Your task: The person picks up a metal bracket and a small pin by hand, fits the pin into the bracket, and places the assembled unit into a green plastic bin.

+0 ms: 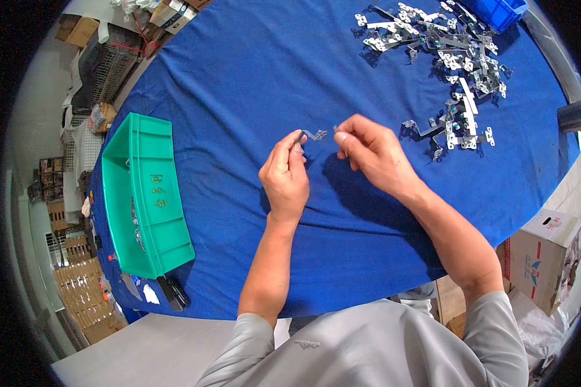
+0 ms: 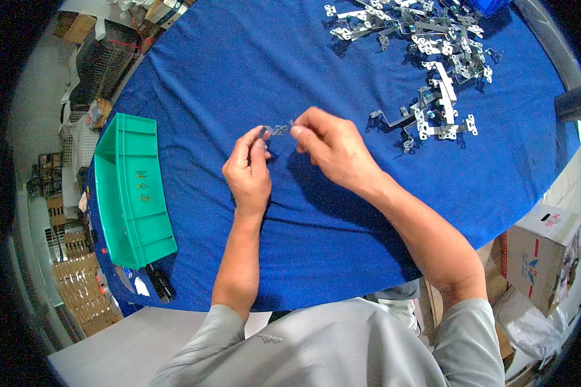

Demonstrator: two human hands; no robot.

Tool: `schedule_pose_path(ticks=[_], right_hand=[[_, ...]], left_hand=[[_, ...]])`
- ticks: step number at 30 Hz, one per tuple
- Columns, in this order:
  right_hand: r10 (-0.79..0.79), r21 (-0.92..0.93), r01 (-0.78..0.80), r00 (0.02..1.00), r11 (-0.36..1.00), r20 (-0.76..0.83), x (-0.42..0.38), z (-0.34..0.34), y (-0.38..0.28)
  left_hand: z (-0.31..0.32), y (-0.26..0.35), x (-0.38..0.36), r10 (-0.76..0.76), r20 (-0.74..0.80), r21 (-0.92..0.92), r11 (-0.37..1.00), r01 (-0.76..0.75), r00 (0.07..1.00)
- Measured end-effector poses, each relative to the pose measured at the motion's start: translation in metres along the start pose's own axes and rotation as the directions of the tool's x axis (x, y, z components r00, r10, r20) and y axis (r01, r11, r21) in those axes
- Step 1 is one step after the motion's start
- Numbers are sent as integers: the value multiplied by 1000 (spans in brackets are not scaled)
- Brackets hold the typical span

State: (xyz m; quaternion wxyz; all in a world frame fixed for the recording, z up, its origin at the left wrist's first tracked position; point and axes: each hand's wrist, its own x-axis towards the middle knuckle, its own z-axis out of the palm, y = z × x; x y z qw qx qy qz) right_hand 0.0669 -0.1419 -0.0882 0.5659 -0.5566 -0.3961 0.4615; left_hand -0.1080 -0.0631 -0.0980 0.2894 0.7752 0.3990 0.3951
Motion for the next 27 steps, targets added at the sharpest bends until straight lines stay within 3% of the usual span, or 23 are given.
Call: schedule_pose_path(ticks=[1,4,17,20,23,27], right_hand=[[-82,-99,82,997,992,7,-1,3,0],[-11,-189,23,998,982,65,-5,4,-12],[-84,-217,97,994,971,70,-4,5,-9],[-152,-337,160,987,928,49,-3,2,-2],[-389,-502,356,920,788,42,-1,0,-2],[-227,-412,217,974,885,26,-2,0,-2]], left_hand=[[0,-4,0,24,-8,5,1000,-24,1000],[0,1,-1,8,5,-9,1000,-8,1000],[1,-1,0,140,10,59,988,-140,990],[1,-4,2,229,-10,93,969,-227,973],[1,-4,2,285,-7,143,949,-281,958],[-1,2,3,332,18,221,919,-327,943]])
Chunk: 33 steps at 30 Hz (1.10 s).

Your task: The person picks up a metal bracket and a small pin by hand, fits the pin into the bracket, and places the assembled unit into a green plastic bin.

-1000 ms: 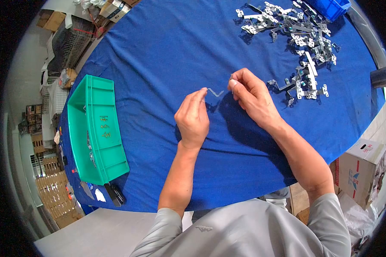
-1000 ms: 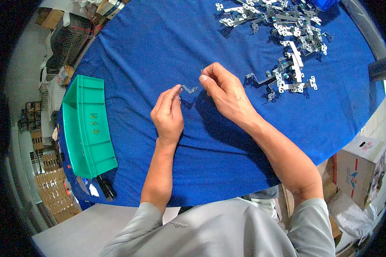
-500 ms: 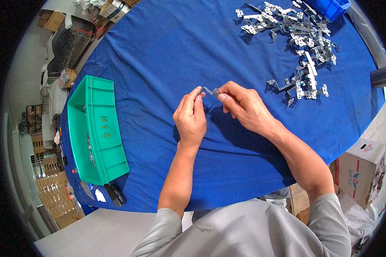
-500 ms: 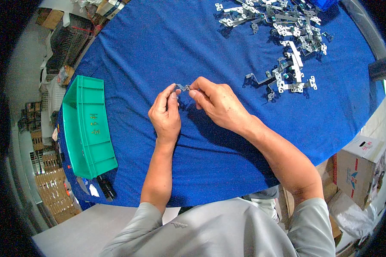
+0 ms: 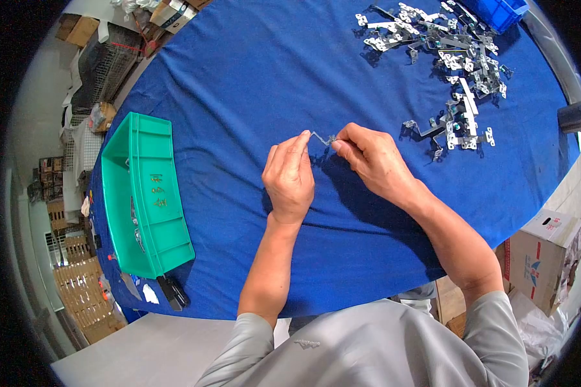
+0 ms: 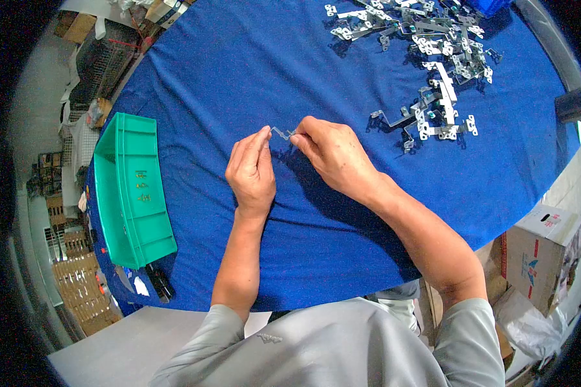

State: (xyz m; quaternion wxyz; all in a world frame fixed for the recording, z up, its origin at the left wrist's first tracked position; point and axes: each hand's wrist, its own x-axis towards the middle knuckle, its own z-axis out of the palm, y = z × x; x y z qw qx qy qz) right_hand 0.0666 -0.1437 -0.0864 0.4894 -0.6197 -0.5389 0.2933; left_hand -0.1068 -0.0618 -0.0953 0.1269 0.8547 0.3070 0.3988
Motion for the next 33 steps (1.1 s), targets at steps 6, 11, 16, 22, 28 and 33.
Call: schedule_pose_path(ticks=[6,11,16,22,28,33], right_hand=[[200,327,-204,979,923,45,1,1,-3],[202,292,-227,973,929,113,1,-3,-1],[-16,42,17,999,999,-36,2,-2,-1],[49,170,-24,988,985,-145,3,3,6],[116,221,-82,983,972,-145,3,2,6],[229,379,-196,972,904,-45,5,-6,0]], left_hand=[[0,0,0,40,9,40,998,-41,999],[1,1,1,87,23,58,994,-88,996],[0,2,1,104,36,20,994,-105,994],[3,0,1,155,41,18,988,-156,987],[-2,6,4,196,105,21,980,-199,975],[1,3,0,-105,27,-85,991,107,994]])
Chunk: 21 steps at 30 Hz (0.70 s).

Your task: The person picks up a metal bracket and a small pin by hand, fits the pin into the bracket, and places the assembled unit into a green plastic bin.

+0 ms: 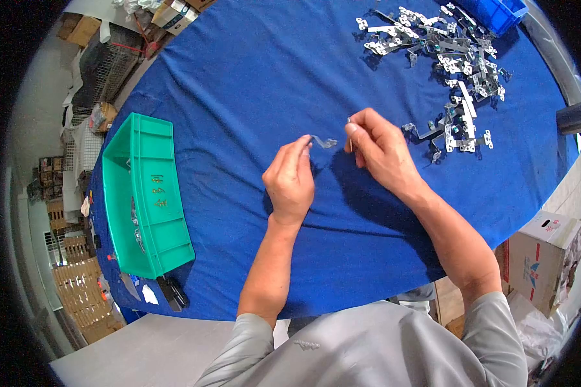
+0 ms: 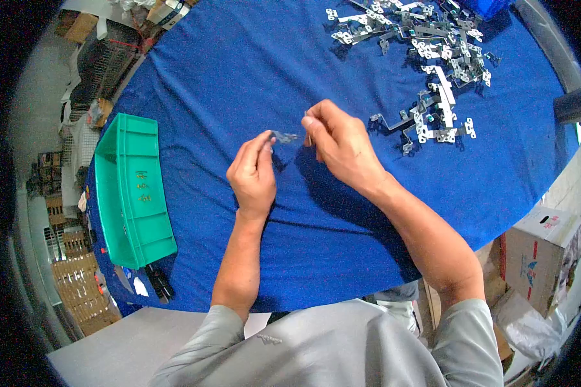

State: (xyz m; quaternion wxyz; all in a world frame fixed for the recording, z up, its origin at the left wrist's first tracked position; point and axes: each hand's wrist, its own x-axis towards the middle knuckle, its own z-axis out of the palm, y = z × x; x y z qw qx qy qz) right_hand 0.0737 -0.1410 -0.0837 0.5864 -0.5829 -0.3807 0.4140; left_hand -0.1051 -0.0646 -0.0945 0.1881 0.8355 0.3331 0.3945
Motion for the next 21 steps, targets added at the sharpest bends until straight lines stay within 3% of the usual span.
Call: schedule_pose_path(ticks=[1,4,7,10,16,21], right_hand=[[19,-4,-19,999,1000,31,-2,4,0],[55,-80,-41,981,996,184,-8,9,-6],[-64,-116,93,971,989,228,-10,12,0],[-46,-108,76,966,991,255,-10,12,-3],[-64,-148,100,972,984,225,-9,12,1],[-133,-209,171,974,963,182,-7,9,3]], left_hand=[[-1,2,0,-124,2,-45,991,124,992],[1,-1,-1,-156,-2,-76,985,156,988],[2,-3,-2,-161,0,-82,984,160,987],[2,-3,0,-133,-4,-75,988,133,991],[3,-4,-1,-116,-25,-81,990,114,993],[1,-6,0,-47,-32,17,999,48,998]])
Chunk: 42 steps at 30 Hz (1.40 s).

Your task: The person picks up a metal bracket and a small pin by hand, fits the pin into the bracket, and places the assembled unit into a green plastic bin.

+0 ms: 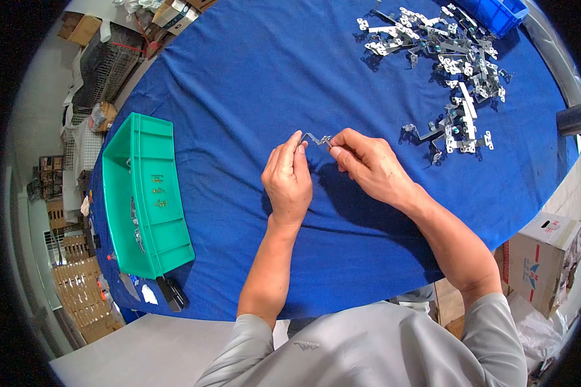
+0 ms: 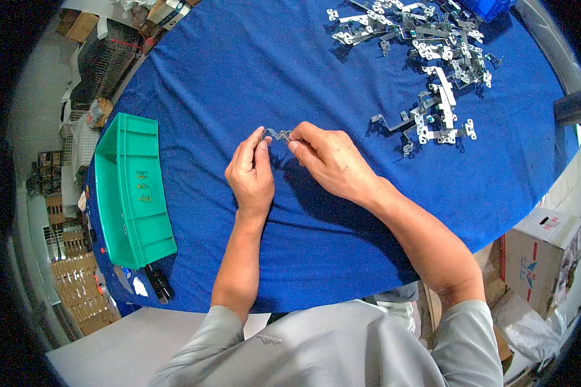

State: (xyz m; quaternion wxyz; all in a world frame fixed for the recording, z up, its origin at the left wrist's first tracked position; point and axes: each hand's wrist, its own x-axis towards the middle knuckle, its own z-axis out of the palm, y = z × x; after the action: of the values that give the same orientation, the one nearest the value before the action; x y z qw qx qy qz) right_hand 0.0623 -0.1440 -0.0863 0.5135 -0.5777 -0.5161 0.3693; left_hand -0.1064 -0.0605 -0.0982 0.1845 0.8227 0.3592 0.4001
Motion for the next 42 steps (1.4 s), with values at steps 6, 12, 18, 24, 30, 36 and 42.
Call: schedule_pose_path(ticks=[6,12,18,24,30,36,42], right_hand=[[-6,-16,6,1000,1000,-4,-1,0,-2],[37,-23,-38,999,999,-11,0,-1,-4],[-107,-216,89,992,972,-74,0,-5,-4],[-51,-199,38,997,979,-58,0,-5,2],[105,70,-104,994,992,-17,1,-4,-1],[-31,-133,24,998,991,-53,2,-5,2],[-112,-46,104,962,994,-251,6,-2,6]], left_hand=[[0,-3,0,11,11,3,1000,-11,1000],[-1,1,0,-19,30,-12,1000,19,999],[-1,1,0,84,11,49,995,-85,996],[-2,2,1,138,7,93,986,-138,990],[-1,3,0,181,13,113,977,-181,983],[-1,4,1,251,31,111,961,-253,967],[1,1,1,257,35,69,964,-258,966]])
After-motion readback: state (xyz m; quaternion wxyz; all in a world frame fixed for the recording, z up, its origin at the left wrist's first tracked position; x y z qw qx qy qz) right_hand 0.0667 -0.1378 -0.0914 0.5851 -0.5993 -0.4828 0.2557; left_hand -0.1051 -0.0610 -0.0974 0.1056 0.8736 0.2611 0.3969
